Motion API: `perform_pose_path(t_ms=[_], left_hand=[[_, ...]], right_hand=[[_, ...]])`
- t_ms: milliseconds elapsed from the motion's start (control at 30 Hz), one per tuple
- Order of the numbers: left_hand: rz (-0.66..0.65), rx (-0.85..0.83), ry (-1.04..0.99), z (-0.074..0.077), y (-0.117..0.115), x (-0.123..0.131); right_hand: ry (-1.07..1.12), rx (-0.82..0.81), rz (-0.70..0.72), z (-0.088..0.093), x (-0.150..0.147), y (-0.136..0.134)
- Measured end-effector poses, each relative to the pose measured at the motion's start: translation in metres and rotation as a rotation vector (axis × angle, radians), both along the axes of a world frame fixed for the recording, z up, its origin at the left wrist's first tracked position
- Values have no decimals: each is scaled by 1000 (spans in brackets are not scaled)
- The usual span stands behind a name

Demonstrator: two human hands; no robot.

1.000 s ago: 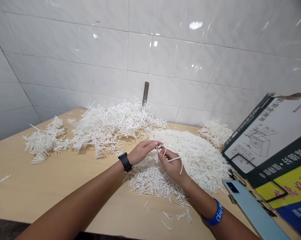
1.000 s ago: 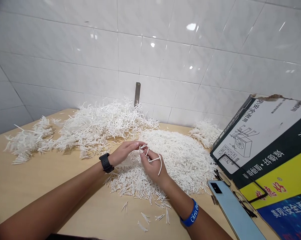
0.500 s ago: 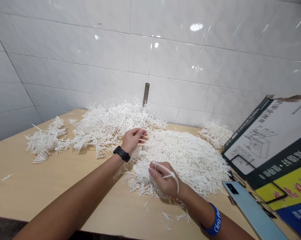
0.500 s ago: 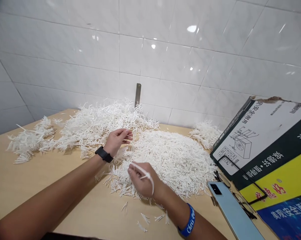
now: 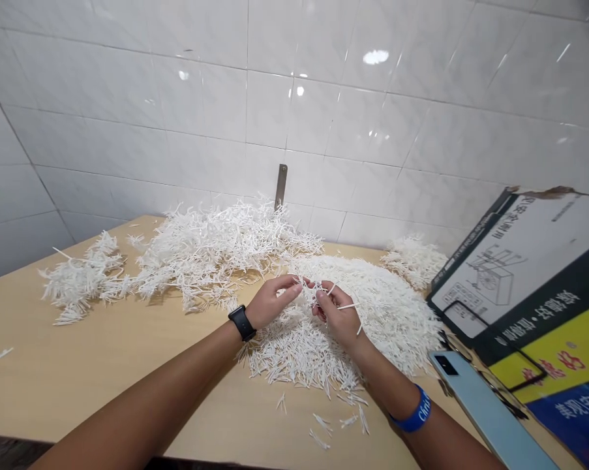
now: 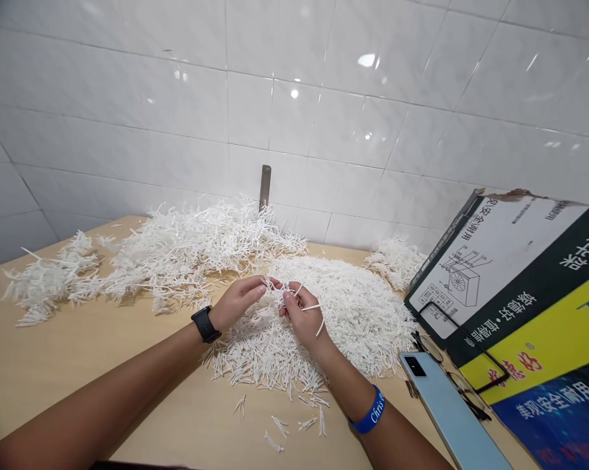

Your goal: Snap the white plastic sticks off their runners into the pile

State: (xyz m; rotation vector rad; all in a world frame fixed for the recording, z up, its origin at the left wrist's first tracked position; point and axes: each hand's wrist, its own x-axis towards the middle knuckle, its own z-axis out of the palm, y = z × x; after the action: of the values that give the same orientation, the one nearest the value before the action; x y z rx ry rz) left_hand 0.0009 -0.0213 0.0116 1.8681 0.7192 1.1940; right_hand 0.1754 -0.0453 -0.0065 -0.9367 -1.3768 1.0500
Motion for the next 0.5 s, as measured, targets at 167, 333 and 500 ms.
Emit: perform_pose_path(t_ms=[167, 333, 500], left_hand=[[89, -67, -72, -2, 0, 6], [13, -165, -141, -2, 0, 9], [-46, -166, -85, 3, -6, 11]], right_hand=[[-16, -3, 34, 1, -1, -2], [-11, -78, 141, 9, -3, -6], [-17, -152, 219, 14, -7, -10]])
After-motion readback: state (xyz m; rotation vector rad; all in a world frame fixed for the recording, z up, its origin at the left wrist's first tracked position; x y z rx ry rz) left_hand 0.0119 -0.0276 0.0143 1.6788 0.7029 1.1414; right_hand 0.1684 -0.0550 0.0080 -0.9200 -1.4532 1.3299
